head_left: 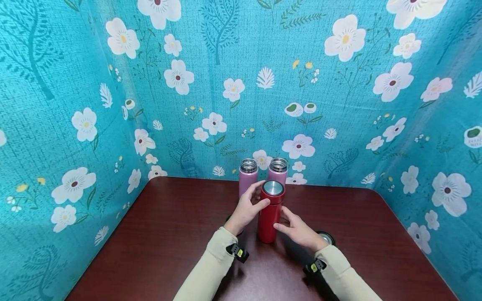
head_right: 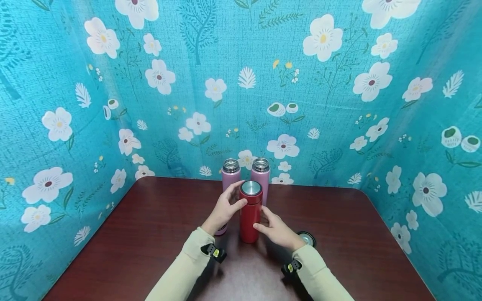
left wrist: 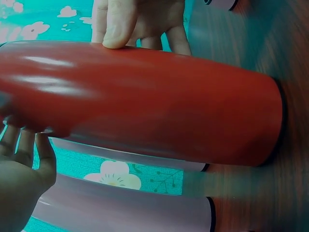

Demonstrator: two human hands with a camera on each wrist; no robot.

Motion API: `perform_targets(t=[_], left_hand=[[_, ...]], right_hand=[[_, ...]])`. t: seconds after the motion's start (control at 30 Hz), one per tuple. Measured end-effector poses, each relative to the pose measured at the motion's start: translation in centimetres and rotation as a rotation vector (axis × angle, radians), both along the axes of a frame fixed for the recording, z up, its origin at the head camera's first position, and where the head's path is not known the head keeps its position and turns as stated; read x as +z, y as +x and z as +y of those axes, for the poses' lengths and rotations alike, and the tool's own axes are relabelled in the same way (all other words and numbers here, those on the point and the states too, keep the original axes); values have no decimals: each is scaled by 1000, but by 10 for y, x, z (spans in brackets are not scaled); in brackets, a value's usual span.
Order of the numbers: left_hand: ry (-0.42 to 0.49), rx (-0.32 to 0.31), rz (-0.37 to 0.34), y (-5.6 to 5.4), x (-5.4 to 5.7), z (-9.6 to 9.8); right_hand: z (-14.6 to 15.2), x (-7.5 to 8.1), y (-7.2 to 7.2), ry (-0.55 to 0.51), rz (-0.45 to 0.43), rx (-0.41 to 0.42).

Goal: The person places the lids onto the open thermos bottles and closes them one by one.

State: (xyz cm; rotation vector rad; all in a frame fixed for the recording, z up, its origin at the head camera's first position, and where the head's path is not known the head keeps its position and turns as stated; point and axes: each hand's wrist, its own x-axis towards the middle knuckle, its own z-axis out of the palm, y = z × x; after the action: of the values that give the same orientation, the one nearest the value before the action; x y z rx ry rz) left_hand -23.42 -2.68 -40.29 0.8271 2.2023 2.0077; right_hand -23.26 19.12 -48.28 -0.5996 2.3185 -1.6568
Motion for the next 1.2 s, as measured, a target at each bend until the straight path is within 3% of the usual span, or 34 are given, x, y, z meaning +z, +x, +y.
perform_targets(t=[0.17, 0.43, 0.63, 0.83, 1.2], left_hand=[[8, -6, 23, 1, 0, 1], [-30, 73, 33, 3, 3, 5], [-10, 23, 7, 1, 1, 2], [15, -12, 32, 0, -2, 0], [-40, 71, 24, 4, 3, 5]], right_hand=[[0, 0, 0, 0, -5, 1], [0, -1, -2, -6, 9, 9], [0, -1, -1, -6, -21, -3], [0, -2, -1, 3, -1, 10], [-1, 1, 0, 8, 4, 7]])
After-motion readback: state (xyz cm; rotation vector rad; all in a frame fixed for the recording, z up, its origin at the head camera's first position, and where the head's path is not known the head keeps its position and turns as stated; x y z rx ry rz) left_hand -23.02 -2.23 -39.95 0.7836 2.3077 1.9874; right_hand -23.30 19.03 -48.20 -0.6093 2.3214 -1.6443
